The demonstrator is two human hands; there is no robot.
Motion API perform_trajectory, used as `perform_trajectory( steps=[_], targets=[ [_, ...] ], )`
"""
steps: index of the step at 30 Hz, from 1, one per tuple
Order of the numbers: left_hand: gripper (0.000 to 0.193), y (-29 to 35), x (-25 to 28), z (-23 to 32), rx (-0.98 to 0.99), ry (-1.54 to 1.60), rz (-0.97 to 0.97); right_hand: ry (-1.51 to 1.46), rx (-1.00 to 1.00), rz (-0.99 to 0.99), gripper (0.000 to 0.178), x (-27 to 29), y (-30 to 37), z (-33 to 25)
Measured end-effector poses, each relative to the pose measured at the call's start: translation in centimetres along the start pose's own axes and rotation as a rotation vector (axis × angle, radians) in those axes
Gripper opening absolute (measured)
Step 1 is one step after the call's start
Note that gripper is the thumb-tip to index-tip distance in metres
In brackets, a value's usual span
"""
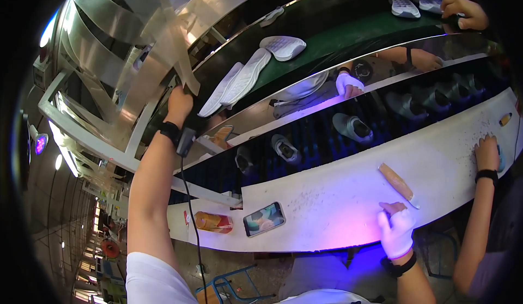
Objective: Inspecting or curing shoe components under a UV light and placing them on a conveyor belt.
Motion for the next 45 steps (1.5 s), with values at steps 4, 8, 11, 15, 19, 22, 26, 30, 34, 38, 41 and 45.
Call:
perform_trajectory(
  steps=[4, 8, 11, 15, 19, 22, 26, 30, 34, 38, 41, 45],
  targets=[
    [0.043, -4.3, -6.2, -15.6, -0.124, -0.255, -0.144, 0.027, 0.091, 0.037, 0.012, -0.9, -0.5, 0.4],
    [0.049, -5.1, -5.8, -19.4, -0.61, -0.406, -0.338, 0.028, 0.075, 0.024, 0.008, 0.0, -0.1, 0.4],
    [0.048, -3.7, -6.3, -14.8, -0.278, -0.21, -0.455, 0.079, 0.062, 0.002, 0.009, 0.1, 0.2, 0.4],
    [0.03, 0.7, -1.6, -10.0, -0.08, -0.339, -0.463, 0.045, 0.1, 0.036, 0.008, -0.5, 0.2, 1.2],
    [0.016, 8.7, 4.1, 0.5, -0.24, 0.056, -0.288, 0.018, 0.085, 0.072, 0.008, -0.2, 0.4, 1.3],
    [0.015, 10.1, 5.9, 2.5, -0.386, 0.245, -0.214, -0.036, 0.061, 0.074, 0.004, -1.2, 0.1, 0.6],
    [0.018, 9.2, 3.0, 9.9, -0.508, 0.553, -0.262, -0.014, 0.09, 0.062, 0.004, -1.4, 0.3, 0.1],
    [0.017, 8.9, 3.4, 20.1, -0.786, 0.306, -0.035, 0.055, 0.118, 0.053, 0.006, -0.9, 0.9, 0.7],
    [0.021, 9.2, 4.8, 19.8, -0.638, 0.307, -0.041, 0.042, 0.073, 0.071, 0.005, 0.1, 1.6, 0.9],
    [0.014, 10.8, 6.2, 10.9, -0.577, 0.247, 0.314, 0.029, 0.113, 0.063, 0.007, -1.4, 1.1, 0.4],
    [0.018, 19.2, 9.3, 11.3, -0.489, 0.303, 0.315, 0.033, 0.047, 0.063, 0.008, -0.6, 1.4, 1.0],
    [0.026, 32.6, 7.9, 15.4, -0.819, 0.386, 0.308, -0.029, -0.03, -0.007, 0.019, -1.0, 0.6, 1.5]
  ],
)
Point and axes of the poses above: each hand's wrist, its own y-axis away from the middle knuckle, its own x-axis out of the back of the hand, z = x × y, the point moved 5 cm from there along -y, towards the middle knuckle
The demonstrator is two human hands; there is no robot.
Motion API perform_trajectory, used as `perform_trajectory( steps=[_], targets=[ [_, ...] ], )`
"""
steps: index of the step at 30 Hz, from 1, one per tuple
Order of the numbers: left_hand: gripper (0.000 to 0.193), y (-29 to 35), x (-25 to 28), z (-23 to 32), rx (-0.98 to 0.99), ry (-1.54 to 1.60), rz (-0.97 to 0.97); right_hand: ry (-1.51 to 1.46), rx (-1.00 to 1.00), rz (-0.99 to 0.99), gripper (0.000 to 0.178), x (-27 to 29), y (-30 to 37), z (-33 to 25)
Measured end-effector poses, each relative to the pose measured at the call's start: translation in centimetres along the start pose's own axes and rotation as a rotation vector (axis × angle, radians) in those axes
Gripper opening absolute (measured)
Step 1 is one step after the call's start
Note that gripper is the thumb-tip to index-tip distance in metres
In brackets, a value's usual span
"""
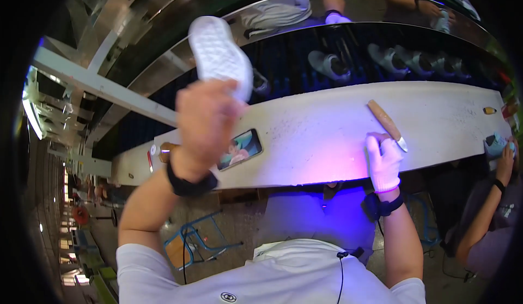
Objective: Inspecting or curing shoe components under a UV light and placing them on a conveyor belt.
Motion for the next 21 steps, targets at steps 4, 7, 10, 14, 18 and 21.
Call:
perform_trajectory(
  steps=[4, 7, 10, 14, 18, 21],
  targets=[
    [0.028, 6.0, -10.8, 9.2, 0.148, 0.514, -0.183, -0.201, 0.073, 0.015, 0.042, -2.3, -1.3, -0.7],
    [0.027, 8.5, -17.6, 8.2, 0.363, 0.799, -0.258, 0.28, 0.183, -0.129, 0.053, -4.0, -1.5, -3.3],
    [0.034, 6.9, -20.0, -2.6, 0.522, 0.565, -0.112, 0.414, 0.233, -0.219, 0.041, -4.7, -1.6, -3.6],
    [0.044, 11.0, -24.3, -23.8, 0.921, -0.111, -0.563, 0.389, 0.265, -0.218, 0.027, -4.8, -1.7, -3.7],
    [0.073, 21.6, -22.8, -38.5, 1.175, -0.43, -0.941, 0.324, 0.26, -0.178, 0.029, -4.4, -2.0, -3.3],
    [0.062, 30.3, -20.3, -42.9, 1.225, -0.588, -1.198, 0.307, 0.198, -0.208, 0.032, -4.9, -2.3, -4.0]
  ],
)
Point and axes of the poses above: each hand's wrist, its own y-axis away from the middle knuckle, its own x-axis out of the back of the hand, z = x × y, the point moved 5 cm from there along -y, towards the middle knuckle
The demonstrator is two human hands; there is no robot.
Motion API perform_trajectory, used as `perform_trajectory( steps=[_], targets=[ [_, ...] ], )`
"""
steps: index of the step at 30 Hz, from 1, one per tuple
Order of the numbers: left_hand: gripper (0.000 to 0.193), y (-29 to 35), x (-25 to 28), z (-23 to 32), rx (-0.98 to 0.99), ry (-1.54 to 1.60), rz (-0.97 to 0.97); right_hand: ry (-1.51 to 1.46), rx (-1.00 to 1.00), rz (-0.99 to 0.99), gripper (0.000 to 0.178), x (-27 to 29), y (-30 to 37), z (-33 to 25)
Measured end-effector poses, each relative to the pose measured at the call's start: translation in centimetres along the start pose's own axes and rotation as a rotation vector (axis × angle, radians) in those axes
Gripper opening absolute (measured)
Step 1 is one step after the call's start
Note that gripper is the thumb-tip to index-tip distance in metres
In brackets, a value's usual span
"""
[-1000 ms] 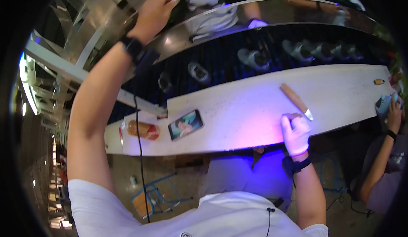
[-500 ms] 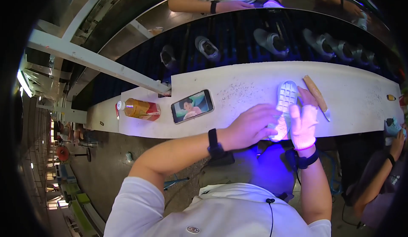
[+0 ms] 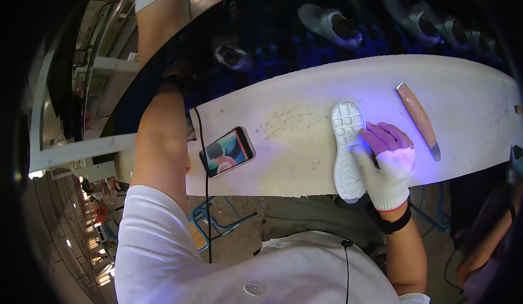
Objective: Inspecting or curing shoe components under a UV light and placing them on a conveyor belt.
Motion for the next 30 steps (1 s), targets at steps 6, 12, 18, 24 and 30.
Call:
perform_trajectory(
  steps=[6, 12, 18, 24, 30],
  targets=[
    [0.058, 2.0, 2.4, -0.7, -0.416, -0.3, 0.343, -0.031, 0.061, -0.042, 0.031, 0.2, -0.9, -0.3],
    [0.066, 26.1, 16.3, 17.8, -0.942, 0.672, 0.073, -0.419, -0.259, 0.082, 0.02, 0.4, 1.1, 3.2],
    [0.037, 51.7, 14.5, 18.1, -1.955, 0.397, 0.341, -0.437, -0.294, 0.022, 0.022, 0.8, 1.7, 3.7],
    [0.044, 60.3, 7.0, 15.3, -1.701, 0.386, 0.592, 0.007, 0.119, -0.22, 0.047, 4.3, 7.8, -2.3],
    [0.048, 58.6, 5.5, 17.8, -1.548, 0.537, 0.793, -0.092, 0.187, 0.025, 0.027, 9.2, 6.9, -2.6]
  ],
)
Point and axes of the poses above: each hand's wrist, its own y-axis away from the middle knuckle, its own x-axis out of the back of the hand, z = x × y, the point moved 5 cm from there along -y, towards the middle knuckle
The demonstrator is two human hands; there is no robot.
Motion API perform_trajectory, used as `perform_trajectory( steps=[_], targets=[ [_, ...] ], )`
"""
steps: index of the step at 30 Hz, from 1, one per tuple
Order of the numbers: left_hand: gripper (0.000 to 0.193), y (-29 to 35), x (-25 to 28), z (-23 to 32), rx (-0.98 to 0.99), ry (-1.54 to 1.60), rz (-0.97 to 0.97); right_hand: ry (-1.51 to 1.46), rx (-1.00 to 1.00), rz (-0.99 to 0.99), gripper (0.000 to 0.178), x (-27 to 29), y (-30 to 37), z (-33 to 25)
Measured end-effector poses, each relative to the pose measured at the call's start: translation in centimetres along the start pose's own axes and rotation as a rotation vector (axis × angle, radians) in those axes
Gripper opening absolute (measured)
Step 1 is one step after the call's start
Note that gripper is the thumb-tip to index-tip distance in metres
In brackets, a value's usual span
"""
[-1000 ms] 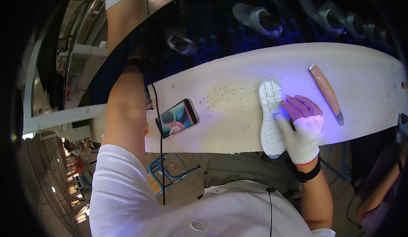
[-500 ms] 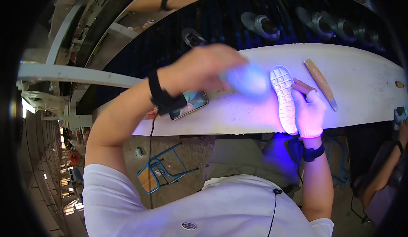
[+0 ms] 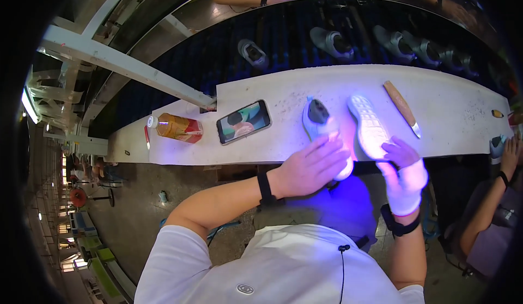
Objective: Inspecting or curing shoe components under a UV light and placing them on a conveyor belt.
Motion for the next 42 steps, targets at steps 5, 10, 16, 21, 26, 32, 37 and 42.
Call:
perform_trajectory(
  steps=[5, 10, 16, 21, 26, 32, 37, 42],
  targets=[
    [0.046, -4.3, 6.6, -4.5, 0.619, 0.605, 0.425, -0.49, -0.427, 0.143, 0.018, 3.0, -0.1, 0.7],
    [0.042, -3.4, 4.6, -2.0, 0.741, 0.9, 0.375, -0.867, -0.41, 0.319, 0.041, -0.5, -0.3, 1.5],
    [0.034, -3.6, 4.7, -1.0, 0.554, 0.771, 0.526, -1.021, -0.407, 0.074, 0.048, 0.7, 0.0, -0.1],
    [0.027, -2.7, 5.3, -0.5, 0.529, 0.792, 0.513, -1.288, -0.482, -0.05, 0.025, -2.9, -0.9, -3.9],
    [0.019, -2.2, 6.3, 0.9, 0.577, 0.88, 0.366, -1.376, -0.52, 0.125, 0.025, -4.5, 1.0, -3.9],
    [0.038, -0.5, 4.1, 3.5, 0.676, 0.96, 0.529, -1.339, -0.461, 0.177, 0.027, -5.2, 1.8, -5.3],
    [0.041, 0.4, 3.9, 3.9, 0.655, 0.965, 0.568, -1.225, -0.315, 0.112, 0.029, -5.0, 1.9, -5.4],
    [0.042, 0.5, 3.9, 3.6, 0.585, 0.976, 0.553, -1.186, -0.267, 0.097, 0.031, -5.1, 1.9, -5.3]
  ],
)
Point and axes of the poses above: each hand's wrist, its own y-axis away from the middle knuckle, its own x-axis out of the back of the hand, z = x × y, the point moved 5 cm from there along -y, towards the middle knuckle
